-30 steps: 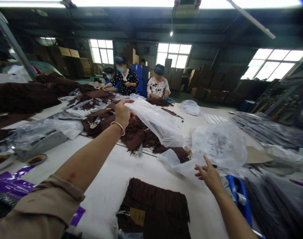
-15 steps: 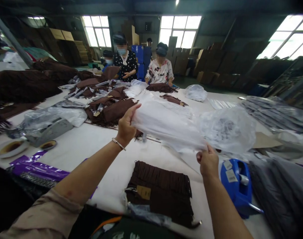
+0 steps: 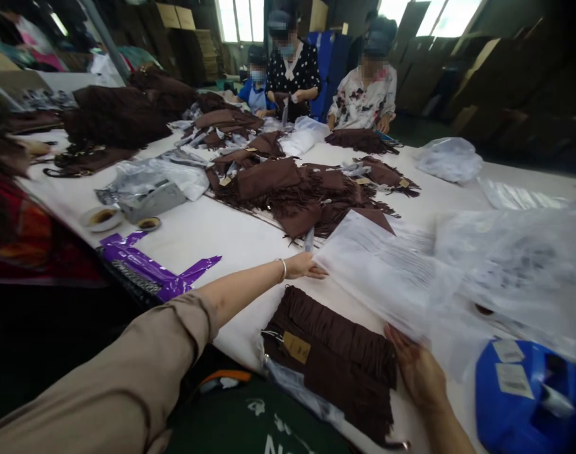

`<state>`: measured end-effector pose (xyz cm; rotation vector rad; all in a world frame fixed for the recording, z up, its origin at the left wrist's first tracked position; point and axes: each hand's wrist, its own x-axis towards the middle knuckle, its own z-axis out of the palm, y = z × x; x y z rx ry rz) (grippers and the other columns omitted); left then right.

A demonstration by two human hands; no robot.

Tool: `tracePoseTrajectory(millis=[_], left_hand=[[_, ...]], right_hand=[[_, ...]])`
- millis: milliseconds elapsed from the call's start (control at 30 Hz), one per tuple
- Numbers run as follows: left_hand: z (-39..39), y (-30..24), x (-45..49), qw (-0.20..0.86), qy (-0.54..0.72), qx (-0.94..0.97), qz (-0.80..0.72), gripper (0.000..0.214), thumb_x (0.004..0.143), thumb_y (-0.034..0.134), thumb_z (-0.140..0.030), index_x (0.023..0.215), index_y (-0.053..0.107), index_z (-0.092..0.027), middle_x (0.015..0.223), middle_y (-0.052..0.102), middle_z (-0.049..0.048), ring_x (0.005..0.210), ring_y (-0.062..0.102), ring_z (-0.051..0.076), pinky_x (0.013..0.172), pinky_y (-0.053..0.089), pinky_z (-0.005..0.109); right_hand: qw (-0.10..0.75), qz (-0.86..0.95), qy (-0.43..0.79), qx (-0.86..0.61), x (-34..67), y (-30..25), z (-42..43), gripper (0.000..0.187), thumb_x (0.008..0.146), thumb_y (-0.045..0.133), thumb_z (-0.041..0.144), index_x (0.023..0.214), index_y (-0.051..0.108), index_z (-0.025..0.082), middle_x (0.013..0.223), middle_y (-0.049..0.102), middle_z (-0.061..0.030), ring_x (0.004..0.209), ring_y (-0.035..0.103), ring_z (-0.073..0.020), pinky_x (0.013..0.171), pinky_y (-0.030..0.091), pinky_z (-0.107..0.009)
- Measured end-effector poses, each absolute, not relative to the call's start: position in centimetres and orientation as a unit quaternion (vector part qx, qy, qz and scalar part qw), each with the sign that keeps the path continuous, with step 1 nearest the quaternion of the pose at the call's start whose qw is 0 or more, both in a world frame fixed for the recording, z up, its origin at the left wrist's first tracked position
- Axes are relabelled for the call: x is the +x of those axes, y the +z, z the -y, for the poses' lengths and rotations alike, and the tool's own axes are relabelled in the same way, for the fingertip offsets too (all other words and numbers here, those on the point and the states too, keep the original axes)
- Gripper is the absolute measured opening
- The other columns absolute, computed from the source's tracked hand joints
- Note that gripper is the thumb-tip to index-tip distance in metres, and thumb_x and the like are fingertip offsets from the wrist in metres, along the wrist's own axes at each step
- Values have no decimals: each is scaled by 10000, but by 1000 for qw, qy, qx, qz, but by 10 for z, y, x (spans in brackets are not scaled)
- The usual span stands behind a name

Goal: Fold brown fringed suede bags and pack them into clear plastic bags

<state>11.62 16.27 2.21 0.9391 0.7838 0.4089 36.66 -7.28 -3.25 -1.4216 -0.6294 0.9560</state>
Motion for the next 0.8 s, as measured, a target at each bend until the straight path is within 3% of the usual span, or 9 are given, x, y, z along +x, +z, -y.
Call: tracePoseTrajectory(millis=[133, 233, 333, 433, 567, 667, 800], left_hand=[[-167, 8, 94, 779, 145, 476, -381, 159, 530, 746, -50, 676, 691, -85, 668, 689, 30, 662, 638, 144, 774, 516, 291], [-153, 0, 71, 762, 163, 487, -393, 254, 440, 800, -92, 675, 702, -93, 632, 677, -7, 664, 615, 141, 767, 489, 263], [-131, -6, 54, 751, 208, 472, -412, 292, 515, 801, -263, 725, 700, -88, 669, 681, 23, 702, 616, 155, 754, 473, 259], [-107, -8, 47, 746, 239, 445, -433, 412, 620, 718, -452, 796, 682, -82, 718, 679, 67, 697, 614, 164, 711, 476, 274], [-80, -8, 35, 721, 266, 433, -471, 460, 709, 612, -535, 822, 643, -90, 671, 629, 32, 584, 540, 113, 578, 428, 220], [-62, -4, 16, 693, 268, 447, -498, 393, 739, 610, -505, 769, 621, -113, 584, 553, -34, 506, 434, 71, 499, 341, 179], [-37, 5, -16, 637, 218, 556, -487, 351, 782, 568, -484, 767, 634, -139, 692, 609, -29, 663, 528, 119, 627, 412, 191]], right_hand=[[467, 363, 351, -726, 378, -45, 85, 311, 691, 594, 429, 894, 678, 210, 1045, 665, -70, 1225, 445, -313, 1084, 280, -509], [439, 344, 327, -763, 370, -44, 93, 309, 647, 604, 406, 854, 680, 189, 979, 673, -88, 1252, 397, -356, 1098, 214, -529], [464, 287, 372, -751, 351, -47, 98, 360, 696, 539, 451, 896, 664, 180, 874, 682, -86, 1133, 524, -329, 1013, 368, -507], [476, 233, 430, -731, 335, -51, 102, 468, 786, 425, 515, 1009, 634, 161, 917, 684, -90, 994, 615, -277, 852, 510, -437], [403, 262, 355, -802, 331, -41, 115, 459, 738, 528, 501, 1010, 656, 154, 989, 677, -111, 1103, 548, -318, 838, 502, -392], [348, 248, 337, -839, 333, -30, 132, 537, 772, 477, 541, 1135, 619, 171, 1100, 650, -108, 1124, 526, -337, 825, 492, -393], [265, 224, 380, -858, 336, -31, 160, 721, 774, 395, 658, 1299, 496, 173, 1048, 675, -105, 967, 619, -309, 671, 527, -337]])
